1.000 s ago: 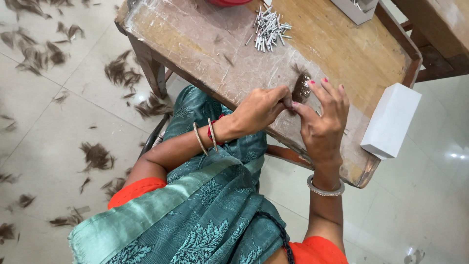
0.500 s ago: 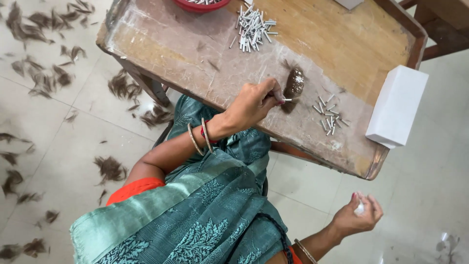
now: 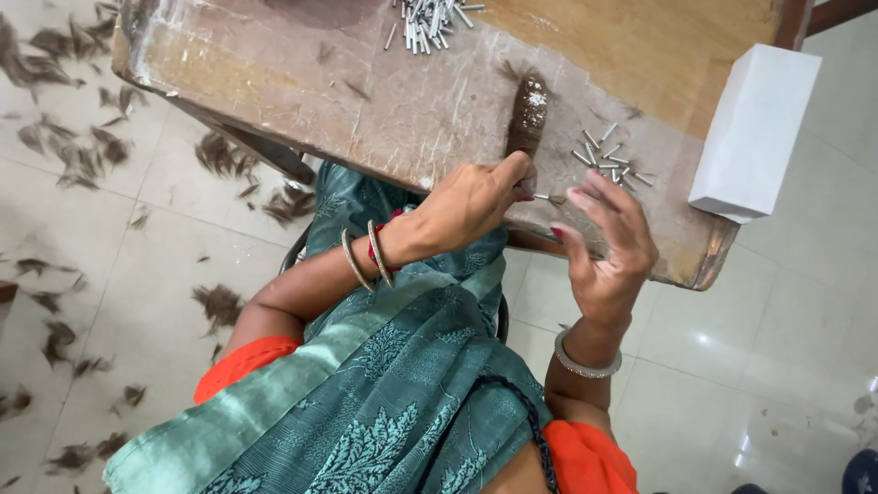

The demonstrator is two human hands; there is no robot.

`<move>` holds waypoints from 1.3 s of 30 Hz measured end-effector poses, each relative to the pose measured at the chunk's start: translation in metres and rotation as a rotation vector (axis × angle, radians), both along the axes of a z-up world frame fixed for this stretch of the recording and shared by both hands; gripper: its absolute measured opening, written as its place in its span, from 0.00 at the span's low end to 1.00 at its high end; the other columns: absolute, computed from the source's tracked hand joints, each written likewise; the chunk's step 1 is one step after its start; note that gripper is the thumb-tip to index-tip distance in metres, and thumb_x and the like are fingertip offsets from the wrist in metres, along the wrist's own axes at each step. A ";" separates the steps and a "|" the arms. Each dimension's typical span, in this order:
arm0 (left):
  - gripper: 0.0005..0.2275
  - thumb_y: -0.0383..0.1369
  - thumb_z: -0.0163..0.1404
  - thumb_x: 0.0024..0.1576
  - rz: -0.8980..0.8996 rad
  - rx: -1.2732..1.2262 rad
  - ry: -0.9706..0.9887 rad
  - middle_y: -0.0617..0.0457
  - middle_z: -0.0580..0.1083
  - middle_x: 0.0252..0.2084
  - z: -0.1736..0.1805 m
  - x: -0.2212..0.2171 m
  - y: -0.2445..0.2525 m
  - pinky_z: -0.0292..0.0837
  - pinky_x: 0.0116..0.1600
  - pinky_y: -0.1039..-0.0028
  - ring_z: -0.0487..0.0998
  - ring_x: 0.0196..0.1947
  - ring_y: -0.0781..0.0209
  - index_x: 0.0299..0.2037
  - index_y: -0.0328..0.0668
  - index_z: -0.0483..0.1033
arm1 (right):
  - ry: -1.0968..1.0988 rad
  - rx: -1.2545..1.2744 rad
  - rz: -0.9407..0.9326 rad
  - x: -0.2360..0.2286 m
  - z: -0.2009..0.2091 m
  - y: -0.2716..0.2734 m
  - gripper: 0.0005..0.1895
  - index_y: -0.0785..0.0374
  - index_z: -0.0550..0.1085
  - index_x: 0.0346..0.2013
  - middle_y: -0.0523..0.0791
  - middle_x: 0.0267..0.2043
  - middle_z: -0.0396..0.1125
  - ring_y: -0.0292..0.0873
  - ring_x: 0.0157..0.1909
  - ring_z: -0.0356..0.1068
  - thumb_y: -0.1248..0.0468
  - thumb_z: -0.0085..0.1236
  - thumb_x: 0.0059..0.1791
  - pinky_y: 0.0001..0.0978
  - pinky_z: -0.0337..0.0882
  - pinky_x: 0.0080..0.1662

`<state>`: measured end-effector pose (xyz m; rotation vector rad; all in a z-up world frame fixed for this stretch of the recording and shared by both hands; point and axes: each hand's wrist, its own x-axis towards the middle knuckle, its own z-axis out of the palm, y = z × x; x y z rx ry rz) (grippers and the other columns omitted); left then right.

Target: Inserting hair fiber bundles into small metal ferrules at a workshop assembly table.

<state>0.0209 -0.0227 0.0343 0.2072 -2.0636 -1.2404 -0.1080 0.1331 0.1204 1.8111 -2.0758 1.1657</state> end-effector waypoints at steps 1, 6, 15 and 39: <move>0.10 0.22 0.51 0.60 0.004 -0.026 -0.011 0.37 0.76 0.32 0.002 0.003 0.001 0.72 0.36 0.51 0.78 0.36 0.33 0.48 0.35 0.63 | -0.034 0.066 0.036 0.002 -0.001 -0.008 0.17 0.67 0.78 0.52 0.52 0.60 0.71 0.48 0.58 0.74 0.72 0.68 0.49 0.37 0.75 0.60; 0.10 0.23 0.51 0.61 -0.016 -0.017 -0.005 0.40 0.77 0.33 0.010 0.012 0.002 0.73 0.37 0.53 0.79 0.37 0.35 0.48 0.36 0.64 | -0.171 0.129 0.092 -0.007 -0.018 -0.009 0.08 0.67 0.79 0.45 0.49 0.49 0.74 0.44 0.50 0.77 0.76 0.64 0.51 0.31 0.78 0.50; 0.07 0.29 0.56 0.60 -0.065 -0.006 0.042 0.42 0.78 0.38 0.011 0.006 0.005 0.77 0.42 0.60 0.81 0.38 0.42 0.44 0.35 0.77 | -0.317 0.056 0.063 -0.015 -0.023 0.000 0.06 0.68 0.80 0.40 0.48 0.40 0.75 0.38 0.41 0.76 0.79 0.64 0.52 0.25 0.76 0.42; 0.06 0.22 0.50 0.55 -0.056 0.018 -0.013 0.40 0.77 0.36 0.005 0.005 0.014 0.75 0.43 0.57 0.79 0.39 0.38 0.40 0.33 0.77 | -0.289 0.017 0.084 -0.016 -0.044 0.002 0.11 0.68 0.81 0.38 0.49 0.38 0.76 0.40 0.39 0.76 0.82 0.58 0.48 0.26 0.75 0.41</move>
